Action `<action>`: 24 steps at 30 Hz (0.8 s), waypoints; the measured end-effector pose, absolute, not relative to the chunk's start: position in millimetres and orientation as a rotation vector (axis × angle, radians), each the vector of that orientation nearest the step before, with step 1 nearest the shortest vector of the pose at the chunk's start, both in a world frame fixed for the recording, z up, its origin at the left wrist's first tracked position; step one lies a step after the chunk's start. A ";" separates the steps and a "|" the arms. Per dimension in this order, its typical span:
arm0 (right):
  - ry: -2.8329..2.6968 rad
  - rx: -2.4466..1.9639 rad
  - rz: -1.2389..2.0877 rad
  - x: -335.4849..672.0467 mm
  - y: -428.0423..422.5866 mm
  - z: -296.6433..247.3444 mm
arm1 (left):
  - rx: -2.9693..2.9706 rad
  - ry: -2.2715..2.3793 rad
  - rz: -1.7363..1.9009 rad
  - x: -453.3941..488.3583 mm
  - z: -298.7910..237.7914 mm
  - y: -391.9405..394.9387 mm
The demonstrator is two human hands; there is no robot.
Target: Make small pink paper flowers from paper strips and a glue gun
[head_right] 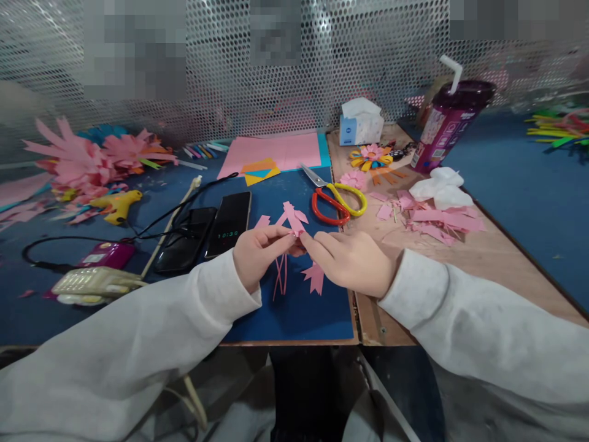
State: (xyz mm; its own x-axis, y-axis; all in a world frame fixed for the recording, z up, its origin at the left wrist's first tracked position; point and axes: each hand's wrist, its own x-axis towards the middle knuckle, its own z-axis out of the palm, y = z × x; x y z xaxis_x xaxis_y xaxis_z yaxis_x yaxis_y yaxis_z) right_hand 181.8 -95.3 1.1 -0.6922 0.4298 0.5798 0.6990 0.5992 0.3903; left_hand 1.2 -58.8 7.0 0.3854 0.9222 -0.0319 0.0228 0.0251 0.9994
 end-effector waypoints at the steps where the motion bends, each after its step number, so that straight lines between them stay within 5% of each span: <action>1: -2.400 -0.900 -0.848 181.9 -95.2 1.1 | 1.365 0.940 0.885 1.1 6.9 -58.9; 24: -2.449 -0.882 -0.880 180.9 -97.1 6.7 | 1.296 0.877 0.926 2.2 7.9 -59.4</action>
State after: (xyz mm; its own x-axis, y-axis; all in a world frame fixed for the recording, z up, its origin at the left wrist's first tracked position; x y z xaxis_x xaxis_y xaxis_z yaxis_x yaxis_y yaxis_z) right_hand 180.9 -97.1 6.7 -0.7253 0.4277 0.5394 0.6732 0.6046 0.4258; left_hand 2.2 -59.4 7.9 0.3871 0.9219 -0.0155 -0.0657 0.0444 0.9969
